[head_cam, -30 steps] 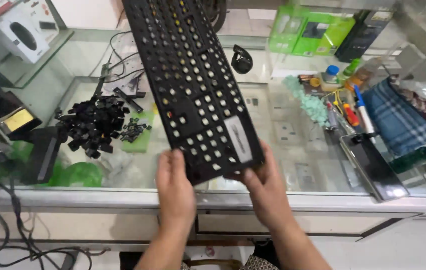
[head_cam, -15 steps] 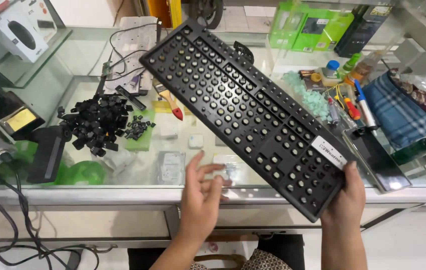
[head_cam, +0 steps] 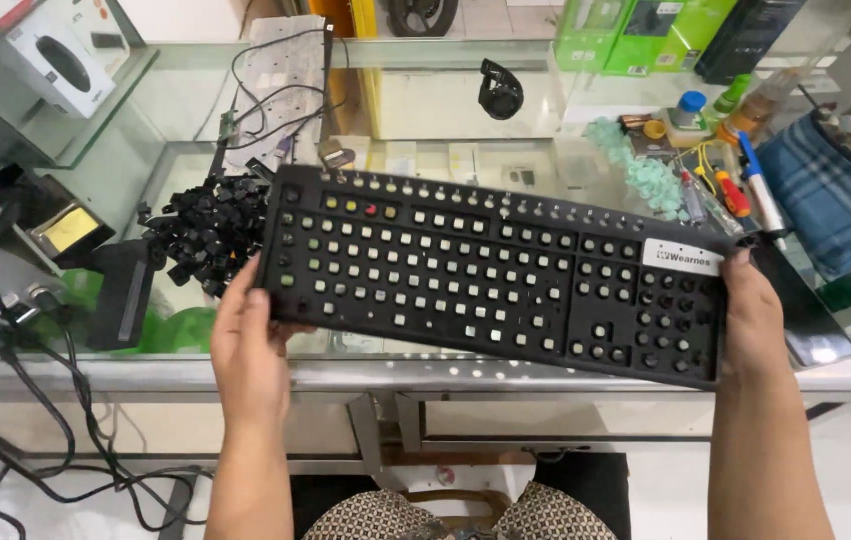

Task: Cleaning a keyboard base using a brush and an electric blower, then reassembling the keys by snapping them back into the frame.

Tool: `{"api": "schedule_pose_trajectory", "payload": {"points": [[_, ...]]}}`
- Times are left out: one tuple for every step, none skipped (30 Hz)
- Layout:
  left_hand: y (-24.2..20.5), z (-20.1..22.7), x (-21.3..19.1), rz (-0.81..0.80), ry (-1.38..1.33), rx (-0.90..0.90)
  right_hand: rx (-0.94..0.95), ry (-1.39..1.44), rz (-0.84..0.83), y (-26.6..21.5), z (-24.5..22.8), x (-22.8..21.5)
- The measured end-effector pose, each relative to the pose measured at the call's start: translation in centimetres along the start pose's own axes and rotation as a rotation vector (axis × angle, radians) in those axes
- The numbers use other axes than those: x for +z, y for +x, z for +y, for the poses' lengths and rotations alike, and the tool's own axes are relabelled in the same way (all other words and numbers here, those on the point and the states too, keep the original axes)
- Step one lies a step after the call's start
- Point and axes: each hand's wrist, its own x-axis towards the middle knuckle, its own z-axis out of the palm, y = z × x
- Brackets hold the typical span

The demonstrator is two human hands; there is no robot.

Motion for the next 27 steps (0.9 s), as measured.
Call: {"api": "schedule_pose_trajectory", "payload": {"points": [[0.1, 0.2, -0.4, 0.024, 0.186, -0.077, 0.021, -0.104, -0.023, -0.3, -0.5, 0.1], [0.2, 0.4, -0.9, 0.048, 0.376, -0.161, 0.047, -0.208, -0.046, -0.8, -0.8, 0.3], [0.0, 0.4, -1.3, 0.062, 0.380, -0.162, 0.051, -0.211, -0.060, -0.7, -1.1, 0.6], [-0.2, 0.4, -1.8, 0.042, 0.441, -0.244, 0.047, -0.205, -0.131, -0.7, -1.4, 0.8], [-0.4, 0.3, -2.1, 0.022, 0.500, -0.328, 0.044, -0.198, -0.203, -0.7, -1.6, 1.1], [-0.7, 1.2, -2.1, 0.029, 0.503, -0.332, 0.050, -0.201, -0.209, -1.1, -2.2, 1.8], [-1.1, 2.0, -2.0, 0.024, 0.779, -0.310, 0.005, -0.302, -0.228, -1.5, -2.9, 2.6], [-1.5, 2.9, -1.9, 0.011, 1.058, -0.290, -0.033, -0.405, -0.244, -2.2, -3.4, 3.1], [-1.7, 2.7, -2.2, 0.009, 1.065, -0.302, -0.020, -0.411, -0.246, -2.8, -4.0, 3.7], [-1.7, 2.4, -2.5, -0.042, 1.160, -0.184, -0.095, -0.645, -0.191, -3.3, -4.8, 4.4], [-1.6, 2.2, -2.8, -0.096, 1.251, -0.063, -0.172, -0.879, -0.136, -3.8, -5.6, 5.1], [-1.6, 1.9, -2.9, -0.094, 1.251, -0.071, -0.171, -0.885, -0.142, -3.1, -4.6, 4.8], [-1.6, 1.7, -3.0, -0.098, 1.277, -0.051, -0.257, -0.926, -0.143, -2.5, -3.5, 4.4], [-1.5, 1.5, -3.2, -0.103, 1.304, -0.028, -0.347, -0.964, -0.144, -1.8, -2.5, 4.1], [-1.5, 1.4, -3.1, -0.100, 1.302, -0.033, -0.347, -0.968, -0.148, -1.7, -2.4, 4.2], [-1.5, 1.5, -3.1, -0.105, 1.320, -0.009, -0.348, -0.980, -0.095, -1.9, -2.0, 4.2], [-1.6, 1.5, -3.1, -0.110, 1.337, 0.014, -0.349, -0.992, -0.042, -2.0, -1.7, 4.2], [-1.6, 1.4, -3.1, -0.114, 1.343, 0.007, -0.340, -0.995, -0.046, -2.0, -1.4, 4.1], [-1.7, 1.2, -3.1, -0.110, 1.364, 0.034, -0.402, -1.054, -0.023, -2.0, -1.1, 4.0], [-1.7, 1.1, -3.0, -0.107, 1.384, 0.066, -0.468, -1.109, 0.002, -2.0, -0.9, 3.8], [-1.9, 1.0, -2.8, -0.112, 1.388, 0.062, -0.461, -1.111, 0.000, -2.1, -1.1, 3.7], [-2.0, 0.9, -2.7, -0.093, 1.397, 0.061, -0.524, -1.049, -0.062, -2.1, -1.2, 3.8], [-2.2, 1.0, -2.8, -0.074, 1.406, 0.060, -0.587, -0.986, -0.124, -2.3, -1.3, 4.0], [-2.0, 0.4, -2.7, -0.047, 1.424, 0.063, -0.593, -0.964, -0.146, -1.1, -0.1, 2.9], [-1.7, 0.0, -2.9, -0.066, 1.396, 0.147, -0.578, -0.923, -0.184, 0.0, 1.1, 1.9], [-1.8, -0.2, -3.3, -0.066, 1.375, 0.224, -0.570, -0.878, -0.242, 1.5, 2.3, 1.5], [-1.7, 0.1, -3.2, -0.021, 1.400, 0.221, -0.585, -0.852, -0.283, 2.8, 4.4, 1.0]]}}
